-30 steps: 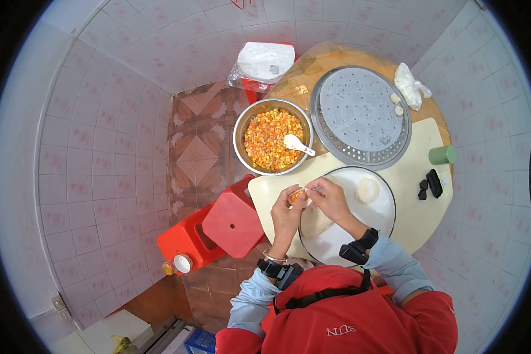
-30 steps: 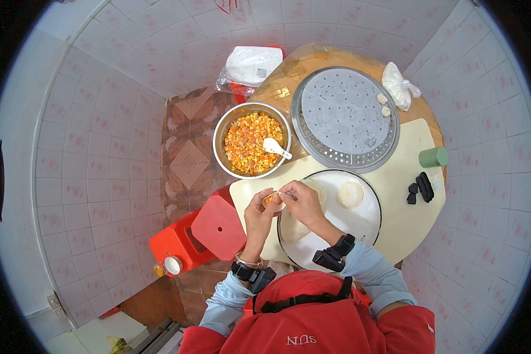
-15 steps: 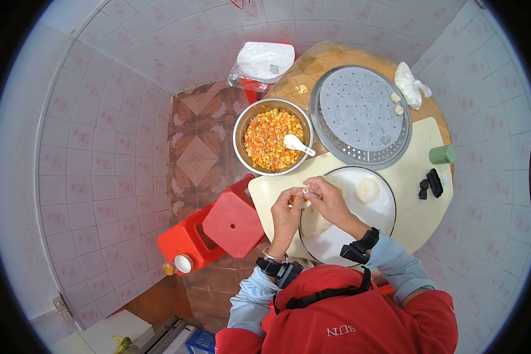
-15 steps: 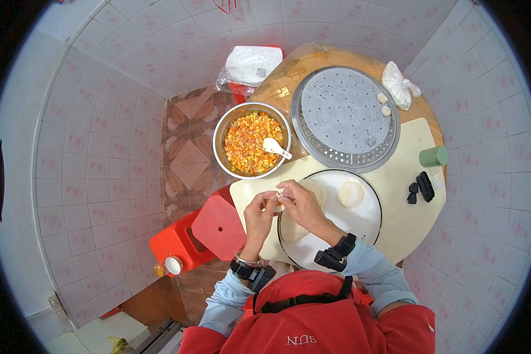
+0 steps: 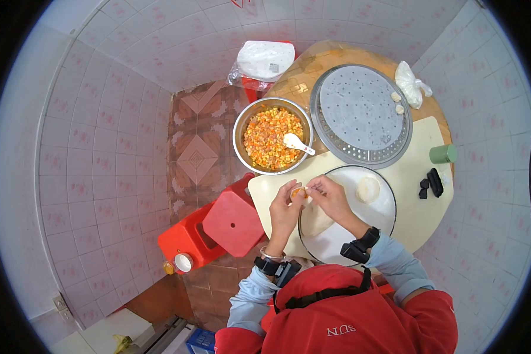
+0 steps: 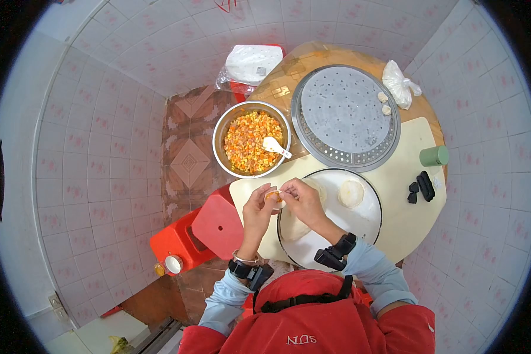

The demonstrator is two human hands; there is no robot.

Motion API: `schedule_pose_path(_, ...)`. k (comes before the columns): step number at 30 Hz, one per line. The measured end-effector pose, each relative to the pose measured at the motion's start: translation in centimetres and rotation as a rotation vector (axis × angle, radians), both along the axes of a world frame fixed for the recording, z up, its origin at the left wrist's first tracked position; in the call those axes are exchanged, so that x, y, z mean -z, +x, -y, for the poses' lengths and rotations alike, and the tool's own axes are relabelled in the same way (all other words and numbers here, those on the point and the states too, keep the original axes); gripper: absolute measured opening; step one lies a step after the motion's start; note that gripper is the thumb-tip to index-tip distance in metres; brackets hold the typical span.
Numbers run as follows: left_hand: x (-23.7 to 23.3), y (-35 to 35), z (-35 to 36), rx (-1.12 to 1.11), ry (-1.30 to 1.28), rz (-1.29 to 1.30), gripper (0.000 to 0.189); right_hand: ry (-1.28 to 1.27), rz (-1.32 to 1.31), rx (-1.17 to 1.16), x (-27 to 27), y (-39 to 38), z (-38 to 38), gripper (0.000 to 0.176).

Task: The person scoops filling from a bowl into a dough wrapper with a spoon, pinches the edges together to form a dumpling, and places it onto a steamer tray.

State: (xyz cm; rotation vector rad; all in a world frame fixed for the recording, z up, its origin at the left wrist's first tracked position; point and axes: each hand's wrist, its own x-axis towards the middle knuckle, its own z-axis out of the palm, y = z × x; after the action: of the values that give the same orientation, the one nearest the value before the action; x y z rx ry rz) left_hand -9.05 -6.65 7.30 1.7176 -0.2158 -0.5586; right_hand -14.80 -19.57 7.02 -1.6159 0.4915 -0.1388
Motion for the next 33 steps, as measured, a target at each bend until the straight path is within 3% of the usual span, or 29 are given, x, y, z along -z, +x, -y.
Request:
schedule_pose_path(2, -0.8, -0.1, 0.1, -0.173, -0.216, -0.411, 0.03, 0.088, -0.033, 0.044, 0.2, 0.0, 0.0, 0.014)
schedule_pose_path(6, -0.5, -0.5, -0.2, -0.204, -0.199, -0.44, 0.029, 0.133, -0.035, 0.056, 0.0, 0.2, -0.2, 0.014)
schedule_pose_path(12, -0.3, -0.4, 0.0, -0.215, -0.161, -0.374, 0.024, 0.086, -0.051, 0.042, 0.0, 0.2, -0.3, 0.015)
schedule_pose_path(17, 1.5, -0.6, -0.3, -0.115, -0.106, -0.139, 0.018, -0.003, -0.035, 0.011, -0.2, 0.2, -0.3, 0.015)
schedule_pose_path(26, 0.8, -0.3, -0.2, 0.011, 0.032, 0.092, 0.016, -0.119, -0.018, -0.082, -2.0, 0.2, 0.2, 0.017)
schedule_pose_path(33, -1.1, 0.1, 0.2, -0.021, 0.102, 0.063, 0.02, -0.149, 0.01, -0.089, -1.7, 0.2, -0.1, 0.017)
